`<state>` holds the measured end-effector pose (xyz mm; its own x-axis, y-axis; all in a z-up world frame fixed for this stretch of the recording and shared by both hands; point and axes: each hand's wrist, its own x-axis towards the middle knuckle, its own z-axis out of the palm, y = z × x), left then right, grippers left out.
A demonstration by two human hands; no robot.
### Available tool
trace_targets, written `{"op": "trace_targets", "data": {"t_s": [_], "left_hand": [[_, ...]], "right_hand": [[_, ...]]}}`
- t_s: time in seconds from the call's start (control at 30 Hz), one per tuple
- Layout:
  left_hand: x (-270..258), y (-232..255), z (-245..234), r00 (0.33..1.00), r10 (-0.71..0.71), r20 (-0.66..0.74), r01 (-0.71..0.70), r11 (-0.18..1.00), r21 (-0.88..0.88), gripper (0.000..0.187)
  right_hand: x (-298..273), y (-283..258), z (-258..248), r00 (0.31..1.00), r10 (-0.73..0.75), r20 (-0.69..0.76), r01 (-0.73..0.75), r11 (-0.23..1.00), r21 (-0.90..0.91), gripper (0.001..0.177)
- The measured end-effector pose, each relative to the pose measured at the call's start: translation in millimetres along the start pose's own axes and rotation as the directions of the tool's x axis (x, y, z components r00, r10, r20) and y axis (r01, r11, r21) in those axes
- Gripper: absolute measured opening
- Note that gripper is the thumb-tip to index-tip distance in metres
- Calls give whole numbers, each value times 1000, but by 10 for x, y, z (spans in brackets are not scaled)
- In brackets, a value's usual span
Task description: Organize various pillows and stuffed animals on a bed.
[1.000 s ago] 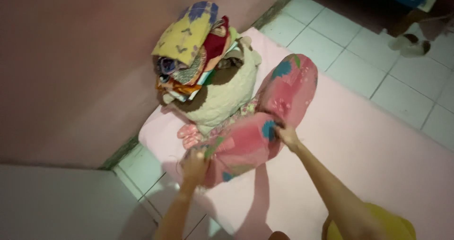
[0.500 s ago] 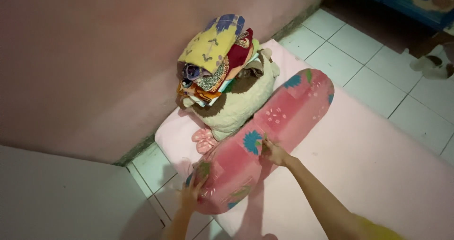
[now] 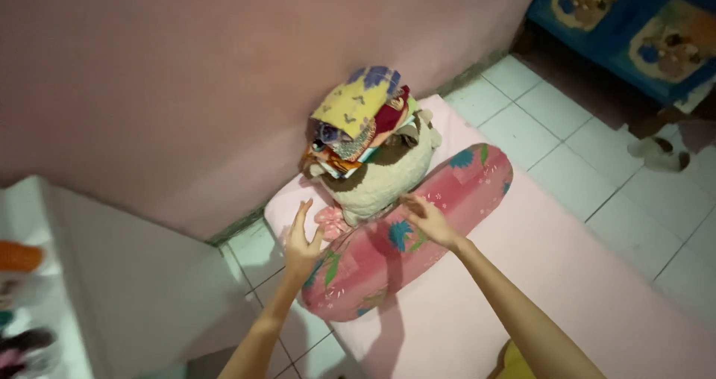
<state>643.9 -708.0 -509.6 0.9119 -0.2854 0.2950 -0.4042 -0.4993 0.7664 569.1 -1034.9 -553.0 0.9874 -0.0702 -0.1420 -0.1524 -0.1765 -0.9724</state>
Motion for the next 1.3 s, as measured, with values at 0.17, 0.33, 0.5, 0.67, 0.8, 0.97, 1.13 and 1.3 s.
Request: {"op": "trace_targets", "data": {"t_s": [0.17,0.33,0.5,0.67,0.8,0.97,1.13,1.3], "left_hand": [[78,835,-706,993,-102,66,116,958,-261,62],[-110,1345,-1601,990,62,-129,-72,995,-67,56],[-461,1766,-2754,969,-27,-244,8,997,-79,58],[-1129,1909,-3952,934,-110,-339,94,994,-62,48],[-2048,1918,-4805,879,32,-475,72,977,200,36],[-3189,1857,-5793,781,-50,-622,251,938,240,35],[-4421,1818,-6663,686,-155,-711,421,881,214,31],[-5580,1720,-7350,553,-209,-807,616,754,227,37]], "right_hand": [[-97,-1172,317,979,-73,188,67,997,40,45],[-373,-2543,771,913,-216,347,203,976,72,43],[-739,-3681,1503,879,-125,461,99,992,80,39],[-1012,-4054,2539,764,-268,587,211,963,166,42],[-1417,-4414,3540,707,-232,668,151,972,178,58],[-1893,-4672,4915,585,-262,768,119,964,239,59],[-2526,-4806,6216,389,-276,879,44,959,281,54],[-3107,-4877,7263,264,-231,937,177,966,189,52]]}}
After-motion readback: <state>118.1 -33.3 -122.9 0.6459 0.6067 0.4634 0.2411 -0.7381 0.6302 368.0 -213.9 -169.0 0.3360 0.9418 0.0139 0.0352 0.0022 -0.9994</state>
